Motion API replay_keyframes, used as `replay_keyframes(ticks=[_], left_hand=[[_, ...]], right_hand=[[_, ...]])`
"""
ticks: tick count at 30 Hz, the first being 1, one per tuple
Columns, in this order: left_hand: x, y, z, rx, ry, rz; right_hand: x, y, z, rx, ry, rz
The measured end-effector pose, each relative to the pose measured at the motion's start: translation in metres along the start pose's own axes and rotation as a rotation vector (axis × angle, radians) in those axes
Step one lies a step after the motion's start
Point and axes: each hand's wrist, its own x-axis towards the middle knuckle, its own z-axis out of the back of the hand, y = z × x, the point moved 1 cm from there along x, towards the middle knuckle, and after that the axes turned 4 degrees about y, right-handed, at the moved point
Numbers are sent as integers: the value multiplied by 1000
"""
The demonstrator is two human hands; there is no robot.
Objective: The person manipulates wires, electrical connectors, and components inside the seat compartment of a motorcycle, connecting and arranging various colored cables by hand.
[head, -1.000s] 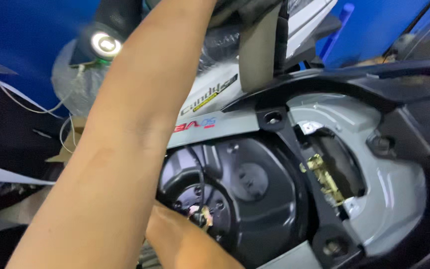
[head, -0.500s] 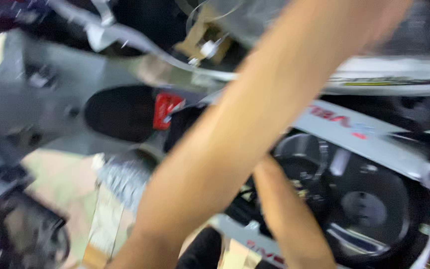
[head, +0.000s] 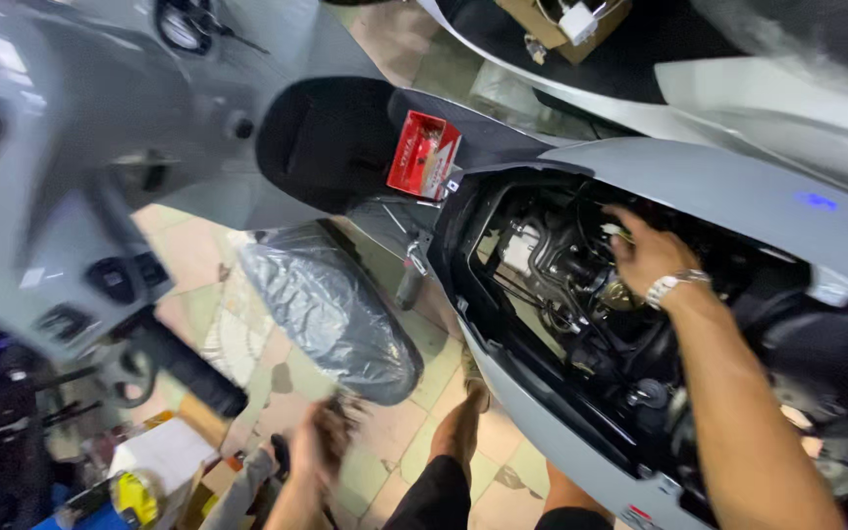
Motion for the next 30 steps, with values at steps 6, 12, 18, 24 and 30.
replay_keyframes(ticks=[6,12,18,24,30], left_hand=[[235,-61,103,65,71,-136],[339,18,73,124,321,338],[210,114,-33,956,226,11],[-7,64,-176,997,383,-841],[-62,38,-294,865,624,-1008]], right_hand=[[-13,18,5,-108,27,-103],[-18,41,17,-171,127,-261],[-23,52,23,-150,109,-210],[-33,25,21,-10,-140,79],[-103,17,20,212,-144,-159]])
